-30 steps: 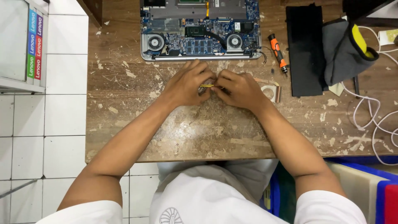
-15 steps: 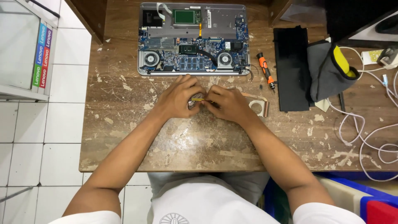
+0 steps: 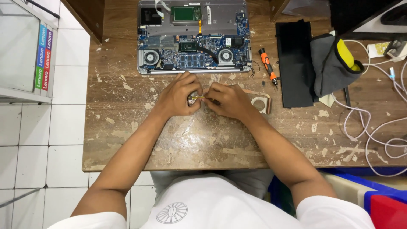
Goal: Repairing or disassembling a laptop fan and heatsink assembly using a small screwdriver on a workbench.
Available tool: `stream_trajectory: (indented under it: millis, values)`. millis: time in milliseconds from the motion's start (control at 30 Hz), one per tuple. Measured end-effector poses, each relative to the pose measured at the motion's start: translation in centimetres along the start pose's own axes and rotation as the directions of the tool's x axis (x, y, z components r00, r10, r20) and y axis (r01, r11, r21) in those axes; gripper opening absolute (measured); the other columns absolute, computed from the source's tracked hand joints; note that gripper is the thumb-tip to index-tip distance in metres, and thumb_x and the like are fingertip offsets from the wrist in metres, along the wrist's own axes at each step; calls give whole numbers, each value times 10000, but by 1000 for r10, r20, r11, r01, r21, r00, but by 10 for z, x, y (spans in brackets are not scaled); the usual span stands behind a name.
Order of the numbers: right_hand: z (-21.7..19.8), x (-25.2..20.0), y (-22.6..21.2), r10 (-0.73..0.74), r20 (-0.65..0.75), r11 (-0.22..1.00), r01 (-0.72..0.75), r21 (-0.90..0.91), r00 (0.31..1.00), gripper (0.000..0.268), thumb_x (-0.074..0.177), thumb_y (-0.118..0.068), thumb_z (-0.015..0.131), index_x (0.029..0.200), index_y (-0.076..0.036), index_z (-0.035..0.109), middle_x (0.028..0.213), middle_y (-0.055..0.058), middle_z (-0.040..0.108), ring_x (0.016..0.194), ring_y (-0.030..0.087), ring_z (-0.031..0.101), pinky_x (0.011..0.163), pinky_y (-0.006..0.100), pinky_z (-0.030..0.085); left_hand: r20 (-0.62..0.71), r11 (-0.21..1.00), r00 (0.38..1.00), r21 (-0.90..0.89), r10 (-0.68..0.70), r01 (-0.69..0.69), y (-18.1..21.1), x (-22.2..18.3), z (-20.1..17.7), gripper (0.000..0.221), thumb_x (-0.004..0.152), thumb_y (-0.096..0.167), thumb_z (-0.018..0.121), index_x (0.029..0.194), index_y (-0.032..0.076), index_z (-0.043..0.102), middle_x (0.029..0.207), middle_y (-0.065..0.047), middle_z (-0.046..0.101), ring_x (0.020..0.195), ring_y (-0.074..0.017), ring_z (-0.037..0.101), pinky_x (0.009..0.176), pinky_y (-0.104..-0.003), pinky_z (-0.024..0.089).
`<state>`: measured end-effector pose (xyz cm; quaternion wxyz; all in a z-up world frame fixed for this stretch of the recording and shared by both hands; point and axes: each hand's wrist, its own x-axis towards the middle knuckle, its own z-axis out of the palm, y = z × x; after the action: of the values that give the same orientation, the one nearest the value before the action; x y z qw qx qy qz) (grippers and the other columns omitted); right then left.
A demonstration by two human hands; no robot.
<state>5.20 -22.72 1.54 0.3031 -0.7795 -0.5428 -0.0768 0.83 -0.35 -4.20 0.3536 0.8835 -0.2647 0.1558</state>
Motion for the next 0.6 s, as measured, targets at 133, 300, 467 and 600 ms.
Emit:
stream_trajectory:
  millis: [133, 300, 467, 600]
  values:
    - [-2, 3, -3, -8, 9, 1000, 8, -18, 1000, 57, 859, -121, 753, 824, -103, 712, 767, -19, 610, 512, 184, 633, 488, 280, 528, -8, 1000, 1000, 15, 13, -13, 2, 1, -2, 169, 738, 270, 734, 742, 148, 618, 804, -55, 573, 811, -281, 566, 766, -396, 448]
    - [1, 4, -4, -23, -17, 998, 22, -55, 1000, 107, 881, -139, 722, 780, -118, 693, 753, -29, 595, 492, 163, 608, 475, 261, 510, 11, 1000, 1000, 5, 18, -18, 2, 1, -3, 161, 722, 250, 714, 724, 140, 597, 804, -63, 567, 815, -287, 557, 763, -400, 443]
    - [4, 1, -6, -42, -28, 993, 38, -114, 999, 144, 885, -151, 726, 756, -119, 670, 748, -18, 587, 504, 182, 614, 462, 272, 500, 26, 999, 999, 25, 27, -27, 2, -2, -2, 152, 722, 235, 708, 727, 135, 595, 814, -73, 573, 822, -302, 561, 760, -415, 442]
    - [4, -6, -5, -55, -7, 979, 53, -199, 998, 169, 944, -181, 676, 787, -119, 672, 760, -1, 568, 565, 187, 628, 490, 276, 502, 43, 998, 998, 25, 56, -57, 1, 3, -3, 140, 754, 231, 698, 752, 131, 600, 828, -80, 577, 835, -305, 560, 760, -418, 434]
